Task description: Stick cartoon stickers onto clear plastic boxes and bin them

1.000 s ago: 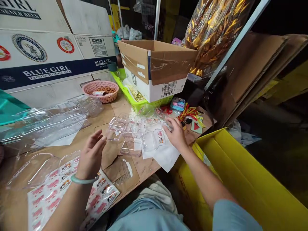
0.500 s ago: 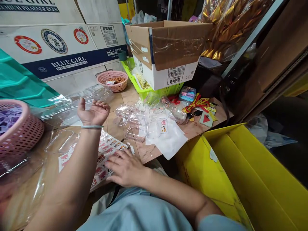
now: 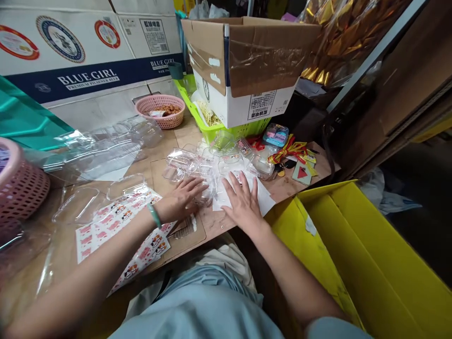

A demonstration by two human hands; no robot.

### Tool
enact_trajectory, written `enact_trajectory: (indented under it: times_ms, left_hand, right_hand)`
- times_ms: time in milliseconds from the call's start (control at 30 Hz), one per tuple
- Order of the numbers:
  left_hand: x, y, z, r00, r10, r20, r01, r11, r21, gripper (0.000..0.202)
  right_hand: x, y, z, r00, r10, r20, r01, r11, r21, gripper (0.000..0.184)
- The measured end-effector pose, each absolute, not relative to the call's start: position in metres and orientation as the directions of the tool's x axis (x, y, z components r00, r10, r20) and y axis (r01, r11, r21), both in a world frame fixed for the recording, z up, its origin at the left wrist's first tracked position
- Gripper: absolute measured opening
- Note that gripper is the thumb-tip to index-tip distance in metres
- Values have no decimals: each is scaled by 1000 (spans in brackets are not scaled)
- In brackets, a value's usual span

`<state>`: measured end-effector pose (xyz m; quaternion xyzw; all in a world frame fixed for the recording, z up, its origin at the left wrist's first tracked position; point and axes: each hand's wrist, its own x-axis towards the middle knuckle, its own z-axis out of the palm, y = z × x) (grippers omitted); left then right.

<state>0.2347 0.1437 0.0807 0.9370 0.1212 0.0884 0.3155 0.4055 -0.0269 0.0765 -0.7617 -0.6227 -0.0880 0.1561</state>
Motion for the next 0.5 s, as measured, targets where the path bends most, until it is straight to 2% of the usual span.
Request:
enact_trajectory:
  times_ms: [67,100,167,233,300,333,367,433,500]
  left_hand:
    - [240,144,70,948,307,85,224,-832,508,69]
    - [240,146,68,941,326,87,243,-834,496,70]
    - [234,151,72,918,383,100,267,-785,559,71]
    - [223,153,79,875,477,77,282,-634,720,70]
    - [211,149,85,814,581,-15,241,-313,919,64]
    - [205,145,86,784,616,-84,178,-92,980,58]
    - [201,140,86,764,625,-158,90,139,986,51]
    - [197,127,84,769,576,-277,-80,517,852,44]
    - [197,113,82,807,486,-337,-158,726,669,53]
  right_hand:
    - [422,-10,80,124,971,204,992,-117,-46,81]
    - [428,0,82,100,982,157,995,-99,-17,83]
    - [435,18,85,83,993,79,996,-84,6,87]
    - [438,31,88,80,997,6,996,-80,-25,93]
    - [439,36,91,80,996,-45,993,-83,-82,97]
    - [439,35,93,71,996,-58,991,-77,-113,97]
    - [438,34,95,52,997,-64,987,-61,-146,97]
    - [435,29,101,-13,999,-53,973,0,-229,95]
    - [429,23,106,-89,996,-19,941,78,-329,96]
